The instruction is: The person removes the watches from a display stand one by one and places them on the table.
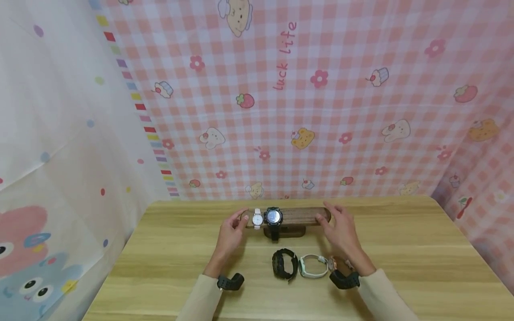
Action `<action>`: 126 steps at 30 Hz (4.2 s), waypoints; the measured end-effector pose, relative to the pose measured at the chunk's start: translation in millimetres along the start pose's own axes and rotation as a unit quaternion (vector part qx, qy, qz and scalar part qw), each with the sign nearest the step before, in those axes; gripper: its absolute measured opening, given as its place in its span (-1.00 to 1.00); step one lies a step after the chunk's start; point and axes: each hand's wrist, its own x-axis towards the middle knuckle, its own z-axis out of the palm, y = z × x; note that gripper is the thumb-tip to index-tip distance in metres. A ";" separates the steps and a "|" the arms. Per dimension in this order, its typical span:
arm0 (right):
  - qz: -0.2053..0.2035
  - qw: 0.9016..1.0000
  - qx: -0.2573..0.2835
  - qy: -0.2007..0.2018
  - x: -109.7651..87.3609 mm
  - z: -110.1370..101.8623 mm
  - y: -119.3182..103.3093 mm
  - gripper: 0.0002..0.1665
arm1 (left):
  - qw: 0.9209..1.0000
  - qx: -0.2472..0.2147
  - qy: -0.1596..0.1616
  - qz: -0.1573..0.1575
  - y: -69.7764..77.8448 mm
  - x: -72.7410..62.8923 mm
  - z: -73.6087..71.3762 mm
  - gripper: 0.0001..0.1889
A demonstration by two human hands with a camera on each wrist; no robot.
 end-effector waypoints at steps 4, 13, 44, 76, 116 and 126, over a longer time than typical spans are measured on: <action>0.006 1.000 0.007 -0.007 0.4 5.0 6.1 -0.38 | 1.000 0.001 0.003 0.002 -0.8 -1.2 0.9 -0.67; 0.029 0.999 0.036 -0.014 1.1 7.2 10.2 -0.40 | 1.000 -0.001 0.005 0.002 0.0 -1.5 1.7 -0.69; 0.108 0.989 0.087 -0.048 10.2 3.9 8.7 -0.41 | 1.000 0.024 0.000 -0.004 6.2 -2.5 -0.1 -0.66; 0.105 0.988 0.091 -0.068 15.1 2.2 5.7 -0.44 | 0.981 0.096 0.069 0.156 24.6 -9.0 17.2 -0.70; 0.105 0.987 0.080 -0.095 14.6 -4.0 9.0 -0.36 | 0.987 0.089 0.073 0.113 20.5 -4.5 -0.9 -0.77; 0.110 0.986 0.080 -0.095 15.0 -4.0 9.0 -0.36 | 0.985 0.094 0.083 0.121 16.4 -2.3 -10.3 -0.80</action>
